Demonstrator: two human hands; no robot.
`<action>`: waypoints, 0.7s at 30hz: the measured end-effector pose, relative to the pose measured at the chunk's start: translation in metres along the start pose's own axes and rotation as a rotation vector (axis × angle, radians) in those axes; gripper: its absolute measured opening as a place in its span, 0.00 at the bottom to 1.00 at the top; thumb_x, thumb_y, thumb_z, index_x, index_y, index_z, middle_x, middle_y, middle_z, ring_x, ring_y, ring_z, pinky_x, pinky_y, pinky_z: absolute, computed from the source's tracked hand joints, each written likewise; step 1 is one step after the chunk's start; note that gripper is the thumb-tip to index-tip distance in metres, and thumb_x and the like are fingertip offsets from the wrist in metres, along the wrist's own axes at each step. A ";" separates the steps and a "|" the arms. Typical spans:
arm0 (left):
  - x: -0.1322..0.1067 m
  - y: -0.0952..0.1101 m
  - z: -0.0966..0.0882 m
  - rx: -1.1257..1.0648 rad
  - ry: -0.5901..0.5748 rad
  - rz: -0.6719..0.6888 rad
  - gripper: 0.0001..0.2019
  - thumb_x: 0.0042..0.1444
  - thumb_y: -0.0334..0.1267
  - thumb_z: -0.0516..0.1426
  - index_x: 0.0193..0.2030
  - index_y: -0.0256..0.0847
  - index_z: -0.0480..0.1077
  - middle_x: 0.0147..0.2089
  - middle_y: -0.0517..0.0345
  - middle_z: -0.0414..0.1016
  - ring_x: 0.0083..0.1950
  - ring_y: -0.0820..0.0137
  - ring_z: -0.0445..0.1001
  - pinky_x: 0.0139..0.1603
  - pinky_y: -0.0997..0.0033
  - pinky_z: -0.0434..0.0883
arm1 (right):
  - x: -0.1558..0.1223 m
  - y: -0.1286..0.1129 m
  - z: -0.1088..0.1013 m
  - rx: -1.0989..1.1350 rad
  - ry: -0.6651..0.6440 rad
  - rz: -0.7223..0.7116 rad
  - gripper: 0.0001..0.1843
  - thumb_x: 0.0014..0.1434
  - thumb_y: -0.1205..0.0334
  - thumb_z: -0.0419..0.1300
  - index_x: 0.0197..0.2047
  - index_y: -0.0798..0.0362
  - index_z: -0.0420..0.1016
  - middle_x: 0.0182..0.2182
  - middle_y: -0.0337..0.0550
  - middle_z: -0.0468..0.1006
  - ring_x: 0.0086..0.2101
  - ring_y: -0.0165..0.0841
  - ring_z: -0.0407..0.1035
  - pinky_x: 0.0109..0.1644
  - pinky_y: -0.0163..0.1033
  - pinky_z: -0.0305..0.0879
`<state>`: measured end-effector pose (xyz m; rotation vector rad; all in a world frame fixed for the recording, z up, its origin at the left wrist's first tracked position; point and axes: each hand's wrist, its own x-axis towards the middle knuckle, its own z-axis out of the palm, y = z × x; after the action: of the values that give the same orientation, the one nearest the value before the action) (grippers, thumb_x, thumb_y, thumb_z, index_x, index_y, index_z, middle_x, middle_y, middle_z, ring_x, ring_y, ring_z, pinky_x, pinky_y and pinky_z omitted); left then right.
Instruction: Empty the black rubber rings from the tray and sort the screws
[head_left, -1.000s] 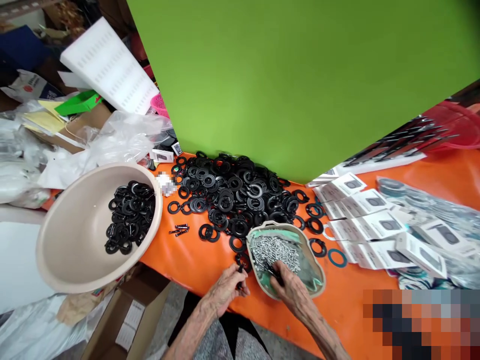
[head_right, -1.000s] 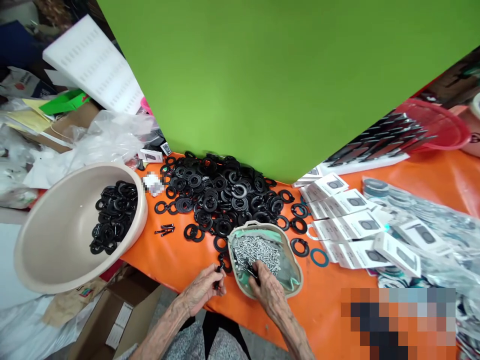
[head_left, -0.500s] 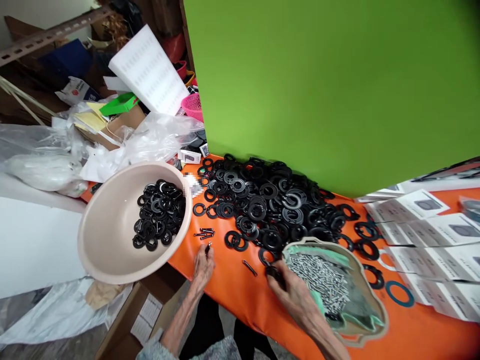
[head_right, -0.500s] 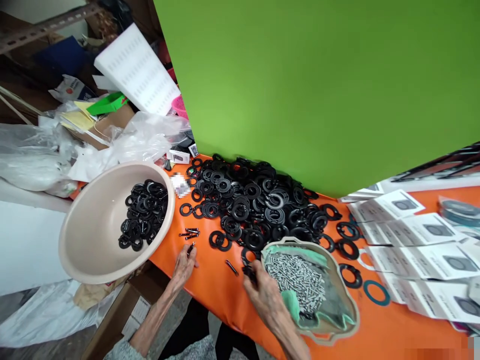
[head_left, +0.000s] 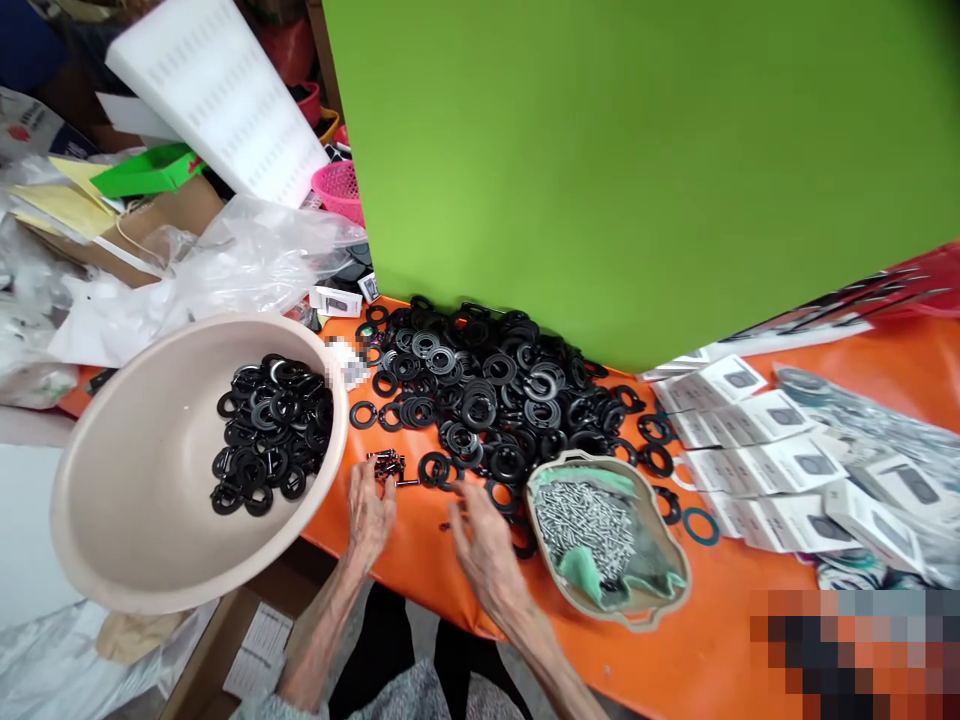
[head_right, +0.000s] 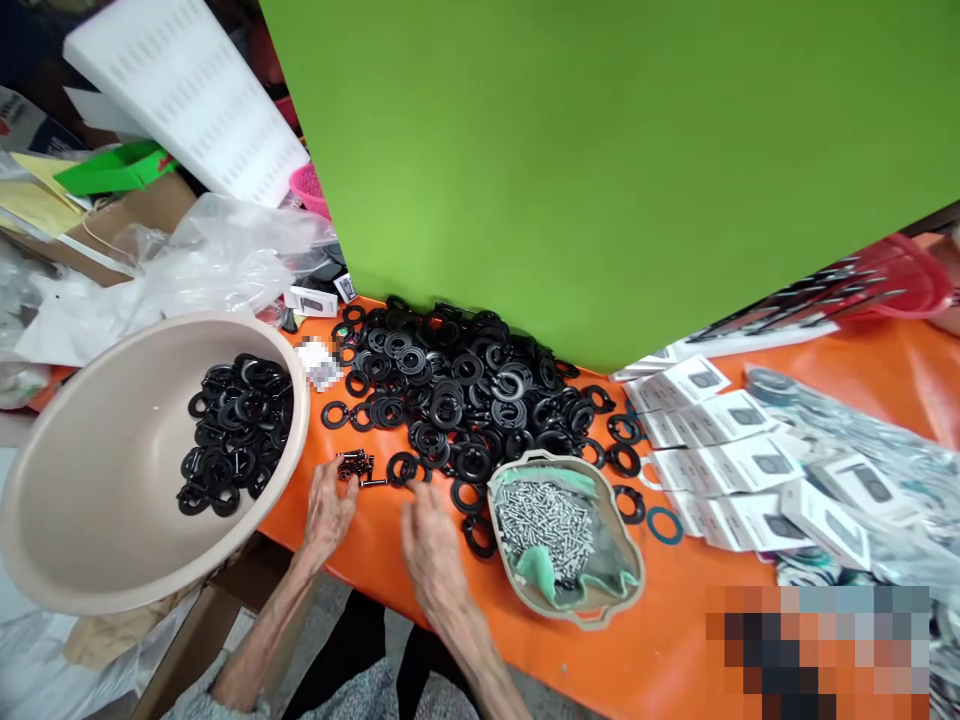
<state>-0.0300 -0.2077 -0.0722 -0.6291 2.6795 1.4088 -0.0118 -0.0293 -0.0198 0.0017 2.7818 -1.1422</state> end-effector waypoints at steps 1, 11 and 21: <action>-0.011 0.004 0.004 0.007 0.002 0.024 0.16 0.54 0.37 0.53 0.49 0.36 0.69 0.49 0.42 0.69 0.55 0.52 0.65 0.60 0.43 0.59 | -0.009 0.014 -0.020 -0.040 0.030 0.023 0.13 0.66 0.56 0.51 0.44 0.55 0.70 0.39 0.44 0.74 0.37 0.32 0.70 0.43 0.43 0.69; -0.107 0.059 0.066 -0.064 -0.287 0.134 0.08 0.54 0.33 0.51 0.37 0.41 0.71 0.37 0.51 0.71 0.41 0.63 0.72 0.47 0.58 0.71 | -0.019 0.096 -0.062 -0.312 -0.012 0.323 0.06 0.56 0.65 0.54 0.28 0.54 0.69 0.29 0.42 0.72 0.33 0.35 0.69 0.37 0.39 0.61; -0.083 0.146 0.098 -0.176 -0.599 0.000 0.13 0.58 0.40 0.49 0.35 0.37 0.71 0.19 0.62 0.67 0.19 0.72 0.68 0.24 0.74 0.66 | -0.017 0.091 -0.099 -0.182 -0.055 0.314 0.06 0.51 0.65 0.54 0.24 0.51 0.62 0.19 0.37 0.68 0.23 0.31 0.65 0.28 0.34 0.57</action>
<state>-0.0223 -0.0288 0.0032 -0.1663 2.1048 1.5392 -0.0030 0.1054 -0.0115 0.3679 2.6994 -0.8000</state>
